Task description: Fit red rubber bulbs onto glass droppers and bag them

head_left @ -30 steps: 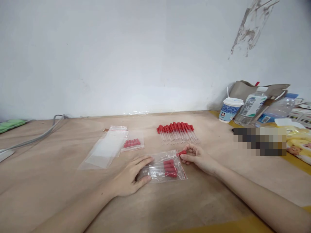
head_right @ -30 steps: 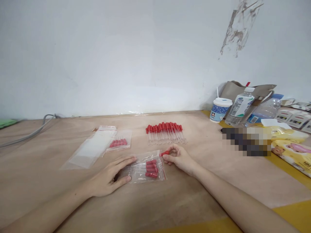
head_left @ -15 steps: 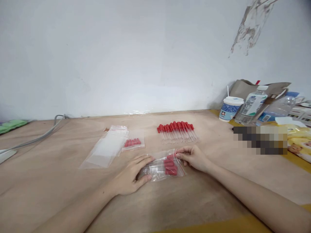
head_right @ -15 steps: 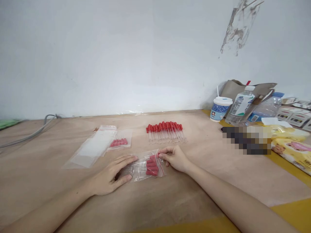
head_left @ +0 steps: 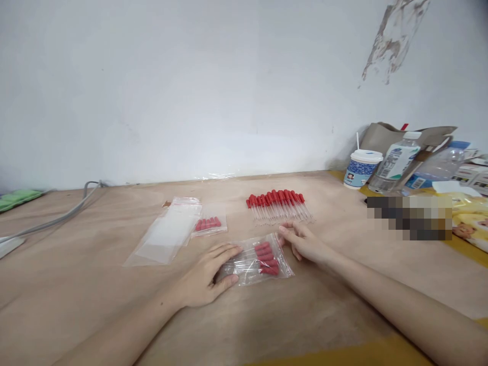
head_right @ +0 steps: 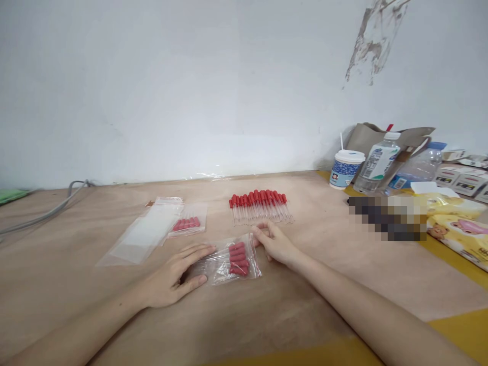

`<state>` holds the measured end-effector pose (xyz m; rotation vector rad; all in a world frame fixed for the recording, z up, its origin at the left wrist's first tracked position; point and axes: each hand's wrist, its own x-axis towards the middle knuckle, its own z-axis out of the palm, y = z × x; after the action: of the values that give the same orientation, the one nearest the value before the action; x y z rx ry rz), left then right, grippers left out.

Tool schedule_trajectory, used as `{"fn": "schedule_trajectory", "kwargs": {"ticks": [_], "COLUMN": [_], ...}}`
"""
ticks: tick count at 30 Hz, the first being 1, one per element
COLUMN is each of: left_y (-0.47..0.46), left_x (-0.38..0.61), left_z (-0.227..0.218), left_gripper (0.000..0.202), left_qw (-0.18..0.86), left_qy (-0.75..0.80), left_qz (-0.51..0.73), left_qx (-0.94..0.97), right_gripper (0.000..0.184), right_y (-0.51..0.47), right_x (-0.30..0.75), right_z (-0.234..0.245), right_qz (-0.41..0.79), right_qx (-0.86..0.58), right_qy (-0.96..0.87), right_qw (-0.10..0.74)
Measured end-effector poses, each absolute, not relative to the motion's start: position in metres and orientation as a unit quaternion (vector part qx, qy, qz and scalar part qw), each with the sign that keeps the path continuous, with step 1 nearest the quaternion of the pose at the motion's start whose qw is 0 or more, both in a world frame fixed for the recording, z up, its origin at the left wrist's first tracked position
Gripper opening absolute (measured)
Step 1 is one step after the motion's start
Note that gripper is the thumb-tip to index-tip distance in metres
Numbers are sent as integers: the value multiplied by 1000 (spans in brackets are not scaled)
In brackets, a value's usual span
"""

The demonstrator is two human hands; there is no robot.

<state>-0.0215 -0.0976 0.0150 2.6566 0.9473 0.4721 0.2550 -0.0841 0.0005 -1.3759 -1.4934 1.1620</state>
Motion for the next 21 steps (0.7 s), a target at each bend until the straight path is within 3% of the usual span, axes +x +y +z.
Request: {"fn": "schedule_trajectory", "kwargs": {"ticks": [3, 5, 11, 16, 21], "left_y": [-98, -98, -99, -88, -51], "left_x": [-21, -21, -19, -25, -63], "left_z": [16, 17, 19, 23, 24], "left_gripper": [50, 50, 51, 32, 40], "left_qw": [140, 141, 112, -24, -139], "left_qy": [329, 327, 326, 430, 620], "left_qz": [164, 157, 144, 216, 221], "left_qx": [919, 921, 928, 876, 740], "right_gripper": [38, 34, 23, 5, 15], "right_y": [-88, -93, -95, -78, -50], "right_x": [251, 246, 254, 278, 242], "right_z": [5, 6, 15, 45, 59], "right_qz": [515, 541, 673, 650, 651], "right_qx": [-522, -485, -381, -421, -358], "right_qy": [-603, -611, -495, -398, -344], "right_qw": [314, 315, 396, 493, 574]}}
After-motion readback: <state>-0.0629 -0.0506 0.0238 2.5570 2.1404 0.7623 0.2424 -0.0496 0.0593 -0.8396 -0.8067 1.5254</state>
